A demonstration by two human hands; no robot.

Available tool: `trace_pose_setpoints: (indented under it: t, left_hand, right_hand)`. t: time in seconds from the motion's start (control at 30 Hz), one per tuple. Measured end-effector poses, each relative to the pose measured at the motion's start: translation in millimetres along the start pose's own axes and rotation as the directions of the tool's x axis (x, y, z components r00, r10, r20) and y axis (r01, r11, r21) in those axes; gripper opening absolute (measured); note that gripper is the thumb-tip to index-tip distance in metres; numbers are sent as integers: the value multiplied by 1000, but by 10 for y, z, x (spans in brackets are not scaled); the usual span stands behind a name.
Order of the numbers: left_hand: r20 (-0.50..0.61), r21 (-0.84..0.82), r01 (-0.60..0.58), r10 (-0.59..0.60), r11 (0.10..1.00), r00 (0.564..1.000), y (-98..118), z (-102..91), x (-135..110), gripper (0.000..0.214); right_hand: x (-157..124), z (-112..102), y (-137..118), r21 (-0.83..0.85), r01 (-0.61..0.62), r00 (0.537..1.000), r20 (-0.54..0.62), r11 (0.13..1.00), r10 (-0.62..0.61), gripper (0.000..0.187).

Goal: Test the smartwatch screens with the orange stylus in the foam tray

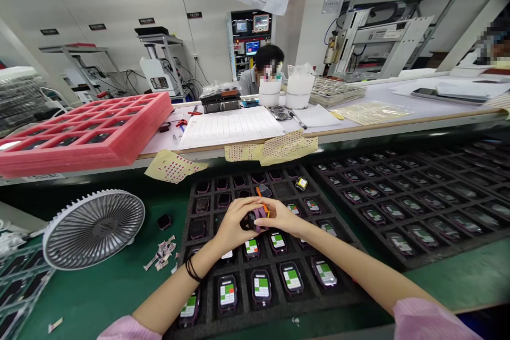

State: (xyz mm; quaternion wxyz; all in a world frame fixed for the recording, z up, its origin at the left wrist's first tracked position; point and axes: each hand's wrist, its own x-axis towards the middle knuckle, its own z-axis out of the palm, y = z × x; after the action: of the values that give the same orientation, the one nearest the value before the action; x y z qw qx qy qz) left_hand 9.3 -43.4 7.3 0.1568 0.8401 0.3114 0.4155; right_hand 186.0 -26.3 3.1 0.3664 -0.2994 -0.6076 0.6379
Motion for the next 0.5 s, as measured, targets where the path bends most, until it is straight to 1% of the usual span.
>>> trace_pose_setpoints:
  t: [0.17, 0.27, 0.4, 0.5]
  left_hand:
    - [-15, -13, 19, -19, 1000, 1000, 0, -9, 17, 45]
    - [-36, -11, 48, -48, 999, 998, -2, -21, 24, 43]
    - [-72, -7, 79, -79, 997, 994, -9, -33, 25, 45]
    - [-85, -21, 90, -91, 996, 992, -20, -31, 20, 43]
  right_hand:
    - [31, -11, 9, 36, -17, 1000, -3, 999, 17, 51]
    - [38, -36, 0, 54, 17, 1000, 4, 998, -18, 55]
    - [42, -91, -7, 46, 73, 997, -19, 996, -72, 53]
    - [46, -115, -1, 57, 75, 997, -12, 996, -75, 52]
